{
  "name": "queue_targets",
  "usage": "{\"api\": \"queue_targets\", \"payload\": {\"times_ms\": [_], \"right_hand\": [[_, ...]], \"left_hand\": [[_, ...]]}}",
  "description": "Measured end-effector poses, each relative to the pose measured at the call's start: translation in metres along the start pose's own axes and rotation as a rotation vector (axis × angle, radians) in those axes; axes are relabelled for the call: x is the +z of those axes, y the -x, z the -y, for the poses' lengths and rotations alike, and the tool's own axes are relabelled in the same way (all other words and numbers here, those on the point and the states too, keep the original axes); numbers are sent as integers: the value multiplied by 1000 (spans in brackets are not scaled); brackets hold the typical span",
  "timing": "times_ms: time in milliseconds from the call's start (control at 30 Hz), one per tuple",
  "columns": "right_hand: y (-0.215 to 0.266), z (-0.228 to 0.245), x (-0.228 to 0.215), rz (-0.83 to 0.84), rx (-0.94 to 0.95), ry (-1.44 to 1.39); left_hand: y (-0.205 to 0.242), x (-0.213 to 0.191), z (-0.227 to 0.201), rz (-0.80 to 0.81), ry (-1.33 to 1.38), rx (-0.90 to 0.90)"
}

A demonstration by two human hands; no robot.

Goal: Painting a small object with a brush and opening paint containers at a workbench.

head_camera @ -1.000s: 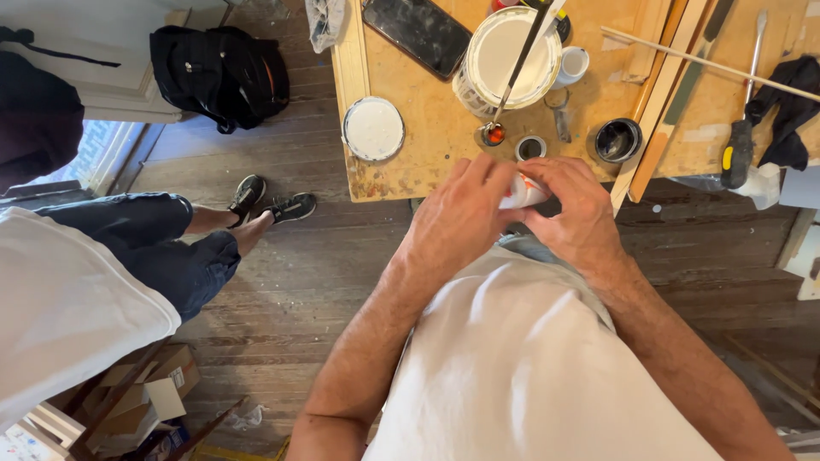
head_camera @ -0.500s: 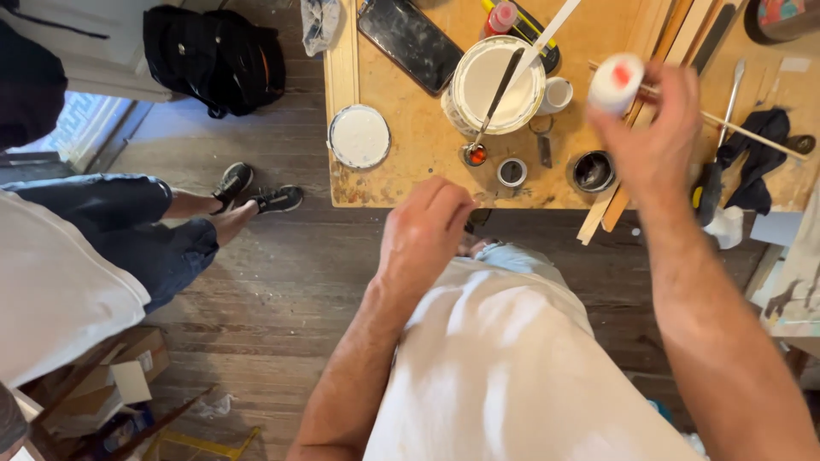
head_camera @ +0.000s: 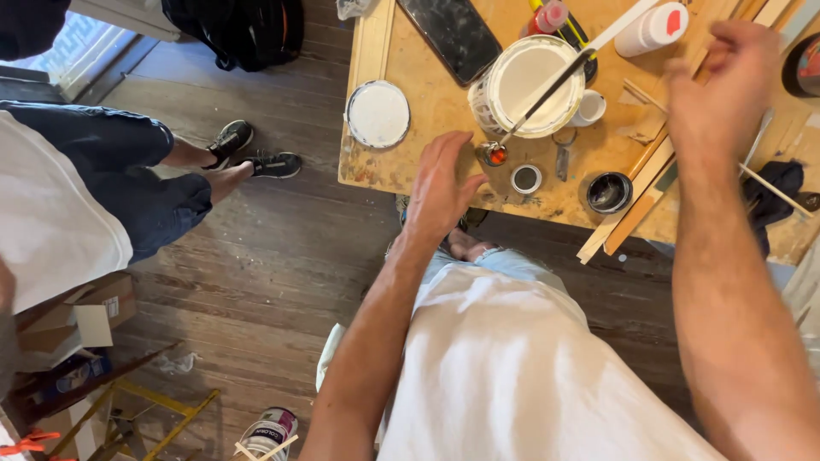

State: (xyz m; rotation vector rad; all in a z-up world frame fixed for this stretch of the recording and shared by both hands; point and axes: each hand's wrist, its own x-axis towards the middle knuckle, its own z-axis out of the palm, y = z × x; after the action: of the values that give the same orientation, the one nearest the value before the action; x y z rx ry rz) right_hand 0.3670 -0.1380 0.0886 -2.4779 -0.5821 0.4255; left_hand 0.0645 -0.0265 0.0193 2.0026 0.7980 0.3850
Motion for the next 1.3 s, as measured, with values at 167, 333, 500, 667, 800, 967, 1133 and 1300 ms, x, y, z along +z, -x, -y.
{"api": "queue_targets", "payload": {"times_ms": [167,333,500,667,800,967,1133,1300], "right_hand": [[88,44,-32,-55,-579,-201],[101,113,-5,287,-629,-104],[115,129,10,333,-786,-15],[140,119,20,438,-647,178],[149,114,26,377,-703,142],[157,101,31,317,-598,274],[163,107,33,262,-611,251],[167,115,34,329,-484,195]], "left_hand": [[-19,9,4,54,64,25],[-20,9,8,-10,59,152],[-14,3,18,-6,76,213],[-4,-3,28,-30,79,260],[-4,-2,34,-50,100,302],[-3,7,43,-114,93,285],[-3,5,41,-103,95,256],[-4,5,42,-111,95,287]]}}
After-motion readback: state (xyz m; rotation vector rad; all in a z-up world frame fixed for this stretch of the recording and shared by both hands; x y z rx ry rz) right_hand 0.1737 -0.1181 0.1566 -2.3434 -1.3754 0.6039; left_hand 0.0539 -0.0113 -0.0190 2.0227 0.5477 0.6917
